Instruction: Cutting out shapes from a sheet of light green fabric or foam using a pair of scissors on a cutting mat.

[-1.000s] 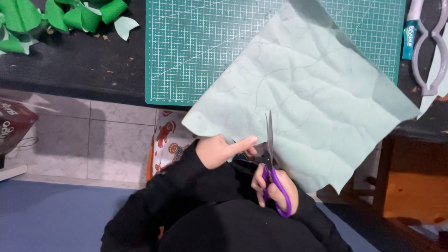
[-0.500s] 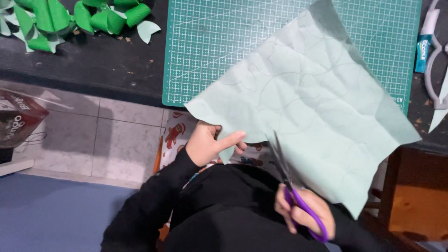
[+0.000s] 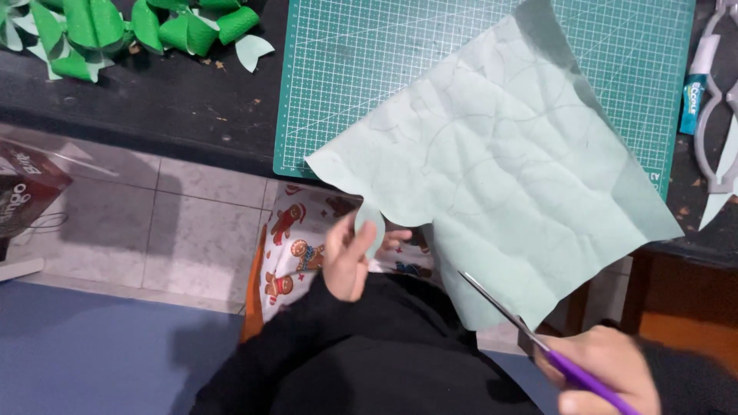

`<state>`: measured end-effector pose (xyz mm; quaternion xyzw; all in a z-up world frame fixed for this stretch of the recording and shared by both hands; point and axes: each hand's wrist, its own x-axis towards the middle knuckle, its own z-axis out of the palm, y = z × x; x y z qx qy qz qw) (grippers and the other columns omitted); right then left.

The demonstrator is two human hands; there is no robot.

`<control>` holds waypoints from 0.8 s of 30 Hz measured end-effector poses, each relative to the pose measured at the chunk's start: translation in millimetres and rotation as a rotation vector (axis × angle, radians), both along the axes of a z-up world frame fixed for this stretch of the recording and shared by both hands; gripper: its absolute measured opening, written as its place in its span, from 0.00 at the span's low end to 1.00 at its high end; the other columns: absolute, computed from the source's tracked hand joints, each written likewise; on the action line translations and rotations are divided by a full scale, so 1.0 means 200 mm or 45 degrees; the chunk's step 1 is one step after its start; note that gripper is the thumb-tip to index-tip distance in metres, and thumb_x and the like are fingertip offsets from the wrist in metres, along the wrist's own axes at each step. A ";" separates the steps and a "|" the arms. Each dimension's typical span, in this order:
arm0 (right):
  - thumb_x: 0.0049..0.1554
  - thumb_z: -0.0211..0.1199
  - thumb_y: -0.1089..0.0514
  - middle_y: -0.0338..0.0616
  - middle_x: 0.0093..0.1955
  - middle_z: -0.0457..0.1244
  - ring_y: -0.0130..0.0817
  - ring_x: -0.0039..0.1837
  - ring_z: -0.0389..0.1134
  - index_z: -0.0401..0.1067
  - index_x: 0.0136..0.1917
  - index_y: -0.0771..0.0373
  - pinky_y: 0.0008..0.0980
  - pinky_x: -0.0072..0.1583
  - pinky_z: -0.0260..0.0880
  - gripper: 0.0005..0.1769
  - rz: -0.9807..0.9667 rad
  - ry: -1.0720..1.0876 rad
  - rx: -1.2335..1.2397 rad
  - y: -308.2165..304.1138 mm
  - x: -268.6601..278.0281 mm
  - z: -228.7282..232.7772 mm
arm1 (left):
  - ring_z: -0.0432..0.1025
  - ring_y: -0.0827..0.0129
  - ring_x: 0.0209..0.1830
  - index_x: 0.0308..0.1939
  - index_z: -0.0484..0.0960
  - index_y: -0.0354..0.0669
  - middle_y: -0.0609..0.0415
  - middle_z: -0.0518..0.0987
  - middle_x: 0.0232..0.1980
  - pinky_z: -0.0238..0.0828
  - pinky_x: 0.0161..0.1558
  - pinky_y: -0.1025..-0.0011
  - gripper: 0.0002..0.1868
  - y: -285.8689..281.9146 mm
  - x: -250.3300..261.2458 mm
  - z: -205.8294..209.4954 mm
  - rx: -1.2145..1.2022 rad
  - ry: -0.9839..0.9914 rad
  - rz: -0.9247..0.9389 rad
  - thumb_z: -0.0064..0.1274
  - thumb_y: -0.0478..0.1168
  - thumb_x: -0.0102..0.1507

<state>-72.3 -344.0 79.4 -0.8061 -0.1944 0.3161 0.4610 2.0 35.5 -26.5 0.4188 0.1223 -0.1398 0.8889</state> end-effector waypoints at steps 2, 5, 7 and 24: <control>0.57 0.53 0.29 0.27 0.27 0.57 0.26 0.29 0.56 0.67 0.38 0.47 0.25 0.34 0.61 0.22 0.007 0.005 -0.146 -0.02 0.15 0.04 | 0.83 0.62 0.48 0.57 0.76 0.29 0.41 0.82 0.51 0.80 0.48 0.71 0.20 -0.04 -0.05 -0.01 -0.108 -0.058 0.094 0.51 0.44 0.70; 0.61 0.54 0.29 0.33 0.24 0.62 0.32 0.27 0.70 0.67 0.36 0.57 0.32 0.32 0.67 0.30 0.514 0.274 -0.044 0.10 0.47 0.14 | 0.82 0.62 0.55 0.62 0.73 0.29 0.41 0.81 0.60 0.82 0.53 0.68 0.21 -0.10 -0.07 0.01 -0.078 -0.291 -0.004 0.49 0.41 0.69; 0.61 0.52 0.28 0.33 0.24 0.63 0.29 0.28 0.71 0.68 0.39 0.56 0.30 0.33 0.71 0.30 0.730 0.413 -0.180 0.10 0.55 0.09 | 0.82 0.63 0.46 0.58 0.75 0.26 0.40 0.82 0.52 0.81 0.45 0.70 0.18 -0.15 -0.05 0.04 0.164 -0.189 -0.105 0.55 0.33 0.67; 0.64 0.47 0.27 0.34 0.31 0.64 0.24 0.29 0.72 0.65 0.42 0.60 0.28 0.33 0.76 0.33 0.642 0.686 0.236 0.38 0.66 -0.22 | 0.82 0.68 0.35 0.43 0.84 0.28 0.46 0.86 0.37 0.80 0.37 0.73 0.11 -0.10 0.06 0.17 0.298 -0.082 -0.040 0.56 0.38 0.68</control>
